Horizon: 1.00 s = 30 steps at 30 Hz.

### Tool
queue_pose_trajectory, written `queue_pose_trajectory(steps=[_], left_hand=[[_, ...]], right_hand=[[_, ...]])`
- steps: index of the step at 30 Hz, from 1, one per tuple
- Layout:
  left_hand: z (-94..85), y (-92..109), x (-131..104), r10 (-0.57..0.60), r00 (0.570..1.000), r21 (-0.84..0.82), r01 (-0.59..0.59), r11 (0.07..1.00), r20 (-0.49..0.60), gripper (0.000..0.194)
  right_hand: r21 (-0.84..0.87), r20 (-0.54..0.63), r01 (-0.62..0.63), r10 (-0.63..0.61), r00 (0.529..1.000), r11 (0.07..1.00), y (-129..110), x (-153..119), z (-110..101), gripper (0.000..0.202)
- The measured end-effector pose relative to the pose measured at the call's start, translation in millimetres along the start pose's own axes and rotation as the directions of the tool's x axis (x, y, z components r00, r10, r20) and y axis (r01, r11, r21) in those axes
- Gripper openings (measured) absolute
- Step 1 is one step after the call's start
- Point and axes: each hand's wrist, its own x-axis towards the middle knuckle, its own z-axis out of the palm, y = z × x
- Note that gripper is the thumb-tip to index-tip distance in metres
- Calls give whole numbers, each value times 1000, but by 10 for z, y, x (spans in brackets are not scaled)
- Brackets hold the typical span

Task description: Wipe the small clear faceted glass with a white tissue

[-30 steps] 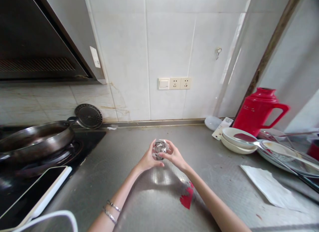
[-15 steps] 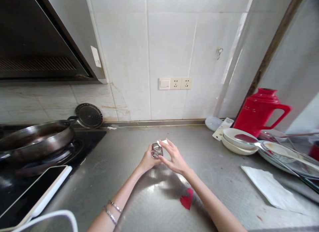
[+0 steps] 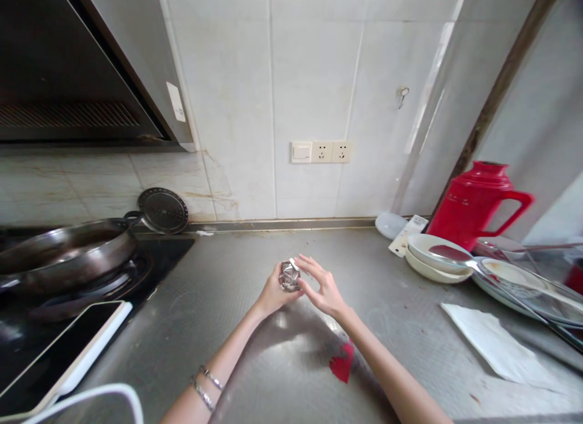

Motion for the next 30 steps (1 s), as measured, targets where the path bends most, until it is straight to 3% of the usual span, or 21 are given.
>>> queue_pose_trajectory(steps=[4,11,16,19,22,26,30], left_hand=[[13,20,-8,16,1000,2,-16,1000,-9,72],[41,62,-21,-17,999,-89,20,996,38,73],[15,53,0,31,998,70,-27,997,-61,68],[22,100,-11,107,993,151,-100,984,-39,69],[38,149,-30,159,987,187,-157,970,4,68],[37,152,-38,86,996,268,-85,960,6,71],[23,109,-25,102,995,250,-93,964,-23,72]], right_hand=[[10,16,85,-85,996,996,-16,-20,49,44],[37,-29,-86,87,996,996,20,-10,41,41],[-16,-20,83,-84,996,996,-30,-32,52,38],[-35,47,182,-181,982,983,-65,-27,58,42],[-55,78,185,-180,981,981,-63,-7,49,42],[-81,14,108,-108,994,991,-10,2,25,35],[-67,-26,182,-184,982,981,-3,-19,18,32]])
